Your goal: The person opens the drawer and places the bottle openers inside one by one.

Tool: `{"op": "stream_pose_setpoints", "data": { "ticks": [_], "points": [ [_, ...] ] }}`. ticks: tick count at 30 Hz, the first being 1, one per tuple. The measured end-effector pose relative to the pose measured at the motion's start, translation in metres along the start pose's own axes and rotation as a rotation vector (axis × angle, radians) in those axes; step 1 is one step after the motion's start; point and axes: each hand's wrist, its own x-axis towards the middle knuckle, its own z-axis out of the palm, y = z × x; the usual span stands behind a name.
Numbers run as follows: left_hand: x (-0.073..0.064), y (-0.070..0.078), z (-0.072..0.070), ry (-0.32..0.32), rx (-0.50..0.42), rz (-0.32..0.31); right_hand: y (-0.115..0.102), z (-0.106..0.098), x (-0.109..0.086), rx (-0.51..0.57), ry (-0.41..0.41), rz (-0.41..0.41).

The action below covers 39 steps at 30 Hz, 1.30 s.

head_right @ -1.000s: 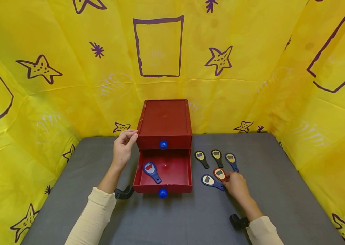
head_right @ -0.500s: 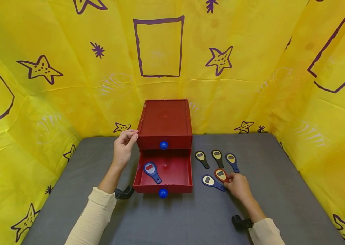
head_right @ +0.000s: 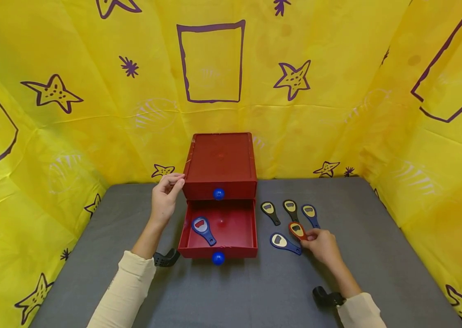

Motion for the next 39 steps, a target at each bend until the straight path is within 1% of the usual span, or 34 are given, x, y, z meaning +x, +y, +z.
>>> {"op": "stream_pose_setpoints", "data": {
  "ticks": [9, 11, 16, 18, 19, 26, 27, 30, 34, 37, 39],
  "points": [
    [0.000, 0.000, 0.000, -0.001, 0.004, 0.005, -0.011, -0.008, -0.001, 0.066, 0.002, -0.012],
    [0.000, -0.001, 0.000, 0.003, 0.001, 0.006, -0.016, -0.011, -0.001, 0.107, -0.018, 0.002],
    [0.001, -0.002, 0.001, 0.019, -0.014, 0.004, -0.031, -0.018, -0.001, 0.251, -0.087, 0.052],
    [0.002, -0.002, 0.001, 0.019, -0.017, 0.005, -0.038, -0.020, -0.001, 0.280, -0.092, 0.052],
    [0.002, -0.002, 0.001, 0.017, -0.017, 0.007, -0.040, -0.021, -0.001, 0.285, -0.088, 0.048],
    [0.009, -0.029, -0.002, 0.032, -0.026, 0.015, -0.058, -0.026, -0.004, 0.316, -0.084, 0.021],
    [0.009, -0.030, -0.003, 0.034, -0.024, 0.018, -0.060, -0.026, -0.005, 0.325, -0.084, 0.018],
    [0.010, -0.033, -0.004, 0.026, -0.001, 0.038, -0.066, -0.029, -0.007, 0.334, -0.078, 0.004],
    [0.011, -0.032, -0.007, 0.014, 0.037, 0.090, -0.075, -0.033, -0.008, 0.337, -0.069, -0.030],
    [0.012, -0.030, -0.010, -0.002, 0.070, 0.124, -0.084, -0.035, -0.007, 0.320, -0.068, -0.060],
    [0.011, -0.022, -0.011, -0.022, 0.086, 0.116, -0.089, -0.037, -0.006, 0.305, -0.071, -0.078]
  ]
}}
